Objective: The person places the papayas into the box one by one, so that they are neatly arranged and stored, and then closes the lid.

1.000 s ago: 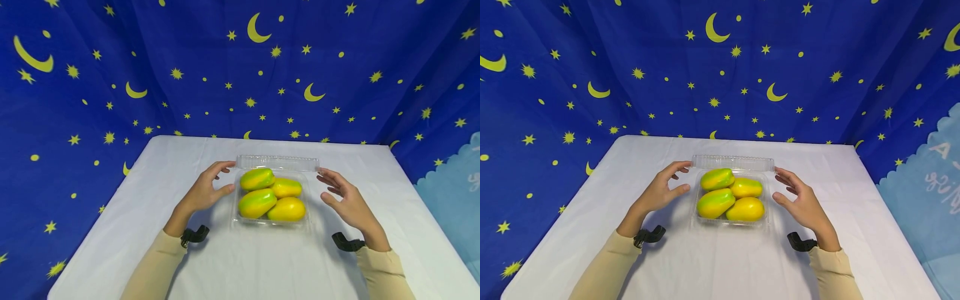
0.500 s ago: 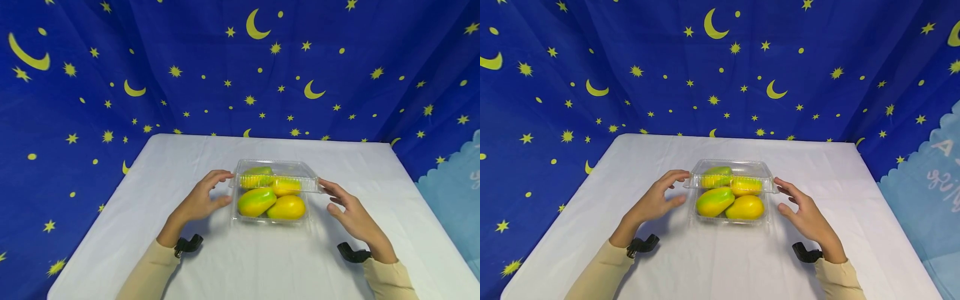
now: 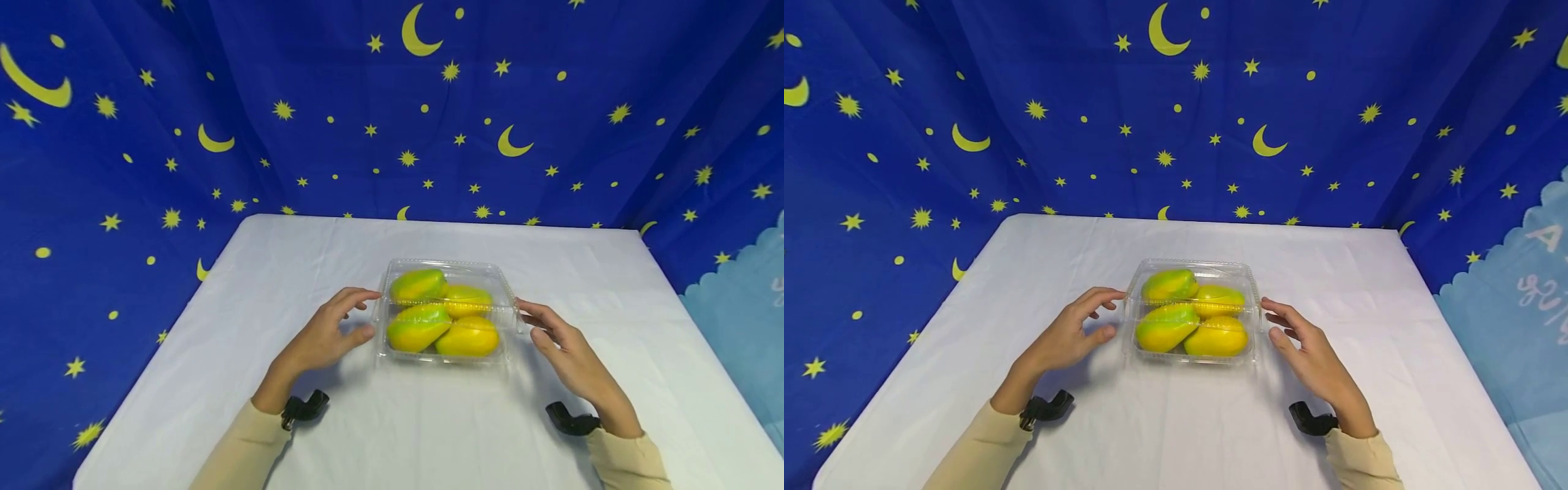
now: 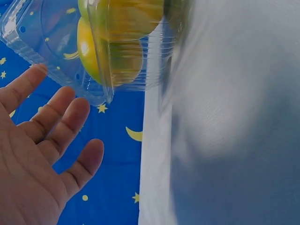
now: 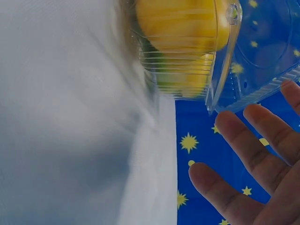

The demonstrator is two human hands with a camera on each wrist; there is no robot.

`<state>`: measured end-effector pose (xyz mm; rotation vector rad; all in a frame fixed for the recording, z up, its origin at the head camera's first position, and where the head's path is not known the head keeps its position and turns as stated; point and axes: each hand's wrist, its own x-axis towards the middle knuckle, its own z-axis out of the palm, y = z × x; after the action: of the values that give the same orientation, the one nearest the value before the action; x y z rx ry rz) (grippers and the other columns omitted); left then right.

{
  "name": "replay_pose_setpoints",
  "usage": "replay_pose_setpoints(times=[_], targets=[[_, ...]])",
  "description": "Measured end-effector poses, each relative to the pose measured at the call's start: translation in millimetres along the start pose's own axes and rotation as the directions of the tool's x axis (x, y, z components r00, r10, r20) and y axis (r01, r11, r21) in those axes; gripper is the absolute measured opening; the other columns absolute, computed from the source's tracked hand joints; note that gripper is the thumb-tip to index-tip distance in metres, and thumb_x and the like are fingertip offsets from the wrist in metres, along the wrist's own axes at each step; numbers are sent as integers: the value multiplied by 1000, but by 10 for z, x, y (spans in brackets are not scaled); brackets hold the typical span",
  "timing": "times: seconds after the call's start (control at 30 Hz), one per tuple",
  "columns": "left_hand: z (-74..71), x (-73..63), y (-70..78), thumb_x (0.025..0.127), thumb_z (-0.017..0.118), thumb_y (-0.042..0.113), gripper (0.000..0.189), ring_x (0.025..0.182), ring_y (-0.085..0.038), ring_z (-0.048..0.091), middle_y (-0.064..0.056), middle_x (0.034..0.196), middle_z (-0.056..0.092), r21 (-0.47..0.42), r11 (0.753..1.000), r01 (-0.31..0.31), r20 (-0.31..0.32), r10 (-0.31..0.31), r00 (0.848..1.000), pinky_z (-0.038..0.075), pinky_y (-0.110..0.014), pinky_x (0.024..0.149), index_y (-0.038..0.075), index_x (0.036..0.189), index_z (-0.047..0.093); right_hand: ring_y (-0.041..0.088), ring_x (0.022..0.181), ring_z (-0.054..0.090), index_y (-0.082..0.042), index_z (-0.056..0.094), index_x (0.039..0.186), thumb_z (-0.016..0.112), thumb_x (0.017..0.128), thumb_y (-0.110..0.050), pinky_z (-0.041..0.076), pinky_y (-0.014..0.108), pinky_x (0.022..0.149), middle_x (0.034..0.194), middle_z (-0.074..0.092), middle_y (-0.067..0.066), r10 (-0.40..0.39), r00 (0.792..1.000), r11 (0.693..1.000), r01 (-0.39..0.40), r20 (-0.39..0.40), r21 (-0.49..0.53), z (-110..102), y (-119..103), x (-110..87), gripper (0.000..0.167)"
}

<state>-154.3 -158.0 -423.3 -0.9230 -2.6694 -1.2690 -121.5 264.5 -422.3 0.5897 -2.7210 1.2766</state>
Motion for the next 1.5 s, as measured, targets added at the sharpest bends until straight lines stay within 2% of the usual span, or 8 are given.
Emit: replay_pose_setpoints(times=[0.2, 0.33, 0.67, 0.93, 1.03, 1.2, 1.4, 1.5], targets=[[36, -13, -1, 99, 63, 29, 49, 115, -31, 60, -4, 140, 55, -12, 1000, 3, -7, -3, 1000, 51, -53, 90, 24, 145, 50, -6, 123, 52, -24, 47, 147, 45, 107, -14, 40, 9, 97, 149, 52, 1, 18, 1000, 1000, -18, -3, 16, 46, 18, 9, 41], [65, -1, -10, 102, 58, 34, 43, 115, -24, 60, -2, 138, 57, -10, 1000, 12, -2, -12, 1000, 51, -54, 90, 23, 143, 50, -1, 124, 54, -20, 49, 144, 47, 106, -15, 40, 8, 97, 148, 53, 4, 21, 1000, 999, -21, -8, 30, 59, 29, 26, 38], [93, 3, -33, 105, 52, 36, 37, 110, -17, 60, 0, 134, 59, -29, 998, 57, 22, -57, 998, 51, -50, 90, 23, 139, 48, -14, 121, 47, -12, 50, 137, 50, 106, -17, 40, 5, 97, 149, 51, 11, 49, 999, 998, -49, 9, 49, 127, 23, 42, 32], [140, 26, -41, 100, 58, 20, 31, 101, -15, 60, 2, 123, 59, -86, 988, 126, 55, -122, 991, 53, -48, 91, 21, 130, 50, 32, 125, 58, -14, 50, 131, 52, 104, -15, 43, 8, 94, 152, 49, 13, 89, 996, 996, -89, 12, 2, 171, -1, 51, 28], [156, 35, -40, 98, 60, 18, 32, 98, -16, 61, 2, 120, 59, -88, 988, 129, 63, -124, 990, 54, -46, 89, 21, 128, 50, 35, 126, 59, -15, 50, 130, 54, 103, -16, 47, 13, 94, 153, 48, 12, 114, 993, 993, -113, 23, -19, 175, 9, 47, 27], [169, 44, -47, 97, 61, 17, 33, 97, -16, 61, 0, 119, 59, -77, 989, 128, 81, -122, 989, 54, -42, 87, 20, 127, 49, 31, 125, 58, -15, 49, 133, 56, 101, -14, 52, 21, 94, 152, 48, 10, 118, 992, 993, -117, 45, -33, 167, 38, 30, 33], [155, 36, -79, 95, 63, 20, 35, 96, -15, 60, -3, 118, 60, -56, 989, 137, 90, -132, 987, 54, -41, 85, 18, 127, 49, 0, 113, 59, -17, 52, 133, 63, 98, -16, 55, 24, 83, 144, 54, 7, 125, 991, 992, -124, 47, -27, 186, 57, 49, 37], [168, 16, -102, 95, 65, 21, 35, 98, -18, 61, -3, 117, 60, -54, 988, 145, 101, -139, 985, 54, -41, 87, 19, 126, 51, -3, 103, 60, -19, 52, 130, 66, 95, -15, 55, 25, 78, 134, 59, 6, 145, 988, 989, -144, 57, -23, 205, 65, 51, 38]])
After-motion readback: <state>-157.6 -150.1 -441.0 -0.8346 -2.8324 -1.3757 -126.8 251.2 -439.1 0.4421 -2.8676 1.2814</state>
